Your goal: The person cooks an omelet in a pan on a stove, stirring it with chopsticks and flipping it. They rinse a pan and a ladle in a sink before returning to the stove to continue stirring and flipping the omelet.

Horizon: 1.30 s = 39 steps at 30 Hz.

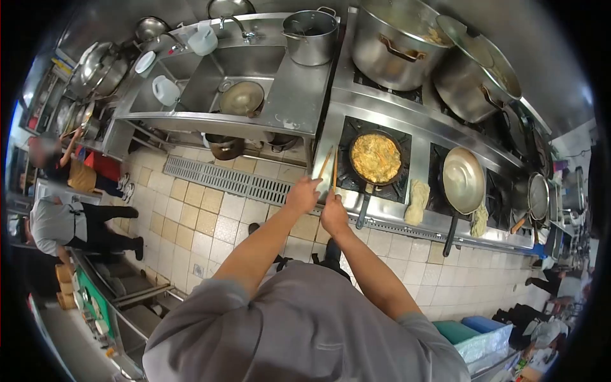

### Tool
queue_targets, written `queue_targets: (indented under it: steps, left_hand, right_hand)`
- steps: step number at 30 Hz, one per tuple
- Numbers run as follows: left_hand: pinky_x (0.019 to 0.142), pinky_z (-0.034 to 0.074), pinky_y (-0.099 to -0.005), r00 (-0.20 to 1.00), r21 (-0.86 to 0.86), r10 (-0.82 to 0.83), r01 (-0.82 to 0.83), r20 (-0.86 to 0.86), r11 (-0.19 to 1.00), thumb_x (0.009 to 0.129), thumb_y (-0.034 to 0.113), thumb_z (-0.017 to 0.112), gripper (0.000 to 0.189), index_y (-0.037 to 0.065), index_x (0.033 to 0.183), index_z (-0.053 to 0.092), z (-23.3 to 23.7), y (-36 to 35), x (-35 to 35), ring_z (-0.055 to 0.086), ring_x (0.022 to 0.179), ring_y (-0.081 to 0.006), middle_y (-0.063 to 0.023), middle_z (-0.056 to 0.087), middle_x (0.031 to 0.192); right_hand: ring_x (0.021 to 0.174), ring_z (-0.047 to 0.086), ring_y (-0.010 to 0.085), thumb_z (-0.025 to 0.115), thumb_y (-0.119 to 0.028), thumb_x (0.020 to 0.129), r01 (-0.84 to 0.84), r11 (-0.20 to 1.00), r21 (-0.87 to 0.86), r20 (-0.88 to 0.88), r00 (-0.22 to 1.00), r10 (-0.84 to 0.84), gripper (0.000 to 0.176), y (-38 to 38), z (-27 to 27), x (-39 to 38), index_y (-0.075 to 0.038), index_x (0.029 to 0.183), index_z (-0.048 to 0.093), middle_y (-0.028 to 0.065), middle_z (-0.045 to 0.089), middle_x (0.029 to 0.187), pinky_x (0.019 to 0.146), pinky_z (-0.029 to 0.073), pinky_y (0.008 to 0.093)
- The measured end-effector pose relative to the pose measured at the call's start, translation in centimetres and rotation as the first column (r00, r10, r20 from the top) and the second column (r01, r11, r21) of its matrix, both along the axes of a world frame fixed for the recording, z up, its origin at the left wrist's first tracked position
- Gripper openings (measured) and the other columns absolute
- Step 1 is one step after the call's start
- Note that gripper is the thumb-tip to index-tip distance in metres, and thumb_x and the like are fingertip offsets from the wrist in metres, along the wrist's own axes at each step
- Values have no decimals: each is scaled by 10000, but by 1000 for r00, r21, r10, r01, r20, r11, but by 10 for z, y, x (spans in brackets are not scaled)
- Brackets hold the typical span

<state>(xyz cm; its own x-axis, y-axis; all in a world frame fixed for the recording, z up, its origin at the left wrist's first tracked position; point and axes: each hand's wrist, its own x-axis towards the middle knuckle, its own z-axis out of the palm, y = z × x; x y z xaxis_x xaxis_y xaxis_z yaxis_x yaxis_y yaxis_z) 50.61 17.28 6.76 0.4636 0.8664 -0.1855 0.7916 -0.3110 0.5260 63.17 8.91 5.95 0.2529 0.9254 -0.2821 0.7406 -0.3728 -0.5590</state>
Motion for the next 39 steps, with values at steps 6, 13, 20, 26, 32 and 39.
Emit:
queue_targets:
  steps: [6,13,20,26,32,39]
  left_hand:
    - [1004,488,-431,948,-4,-95,101,303,995,865,155,707,531,117,1376,568,-14,18,-201,576,1190,-372,-206,547,1334]
    - [910,531,-411,829,-345,559,-521,14,781,878,272,725,514,19,1310,608,-44,5,-564,670,1087,-336,-236,699,1129]
    - [543,511,-308,467,-510,882,-775,-65,373,947,222,660,433,33,1330,589,-43,80,-692,621,685,-158,-108,679,908]
    - [552,517,-336,351,-597,916,-783,-192,175,889,273,717,476,65,1306,619,-113,120,-722,651,676,-182,-125,709,859]
    - [656,542,-279,315,-508,930,-842,-187,183,952,215,650,382,14,1277,630,-22,212,-681,676,755,-168,-91,713,931]
    - [771,544,-277,515,-621,792,-514,328,592,1011,195,589,376,16,1341,566,69,478,-551,650,967,-147,-77,658,1178]
  right_hand:
    - [1042,653,440,548,-118,904,46,976,-214,260,966,12,644,23,-13,-23,-111,1517,351,330,488,1363,844,561,514]
    - [665,685,293,624,-309,966,145,984,-106,77,988,-137,344,64,35,-86,-31,1160,675,180,727,934,638,555,386]
    - [630,612,122,612,-301,983,183,977,109,-527,844,-100,340,337,97,-195,-43,1201,654,46,655,775,584,508,288]
    - [822,611,128,563,-452,1009,270,949,164,-784,620,-41,473,687,71,-191,-100,1324,580,48,640,1073,623,547,301]
    - [679,612,132,609,-407,995,402,914,-62,-820,502,-276,363,926,-2,-155,-117,1212,596,48,640,892,554,537,256]
    - [792,624,133,625,-114,928,406,892,202,-851,523,-45,115,908,-44,-180,-77,1038,622,42,654,909,656,531,300]
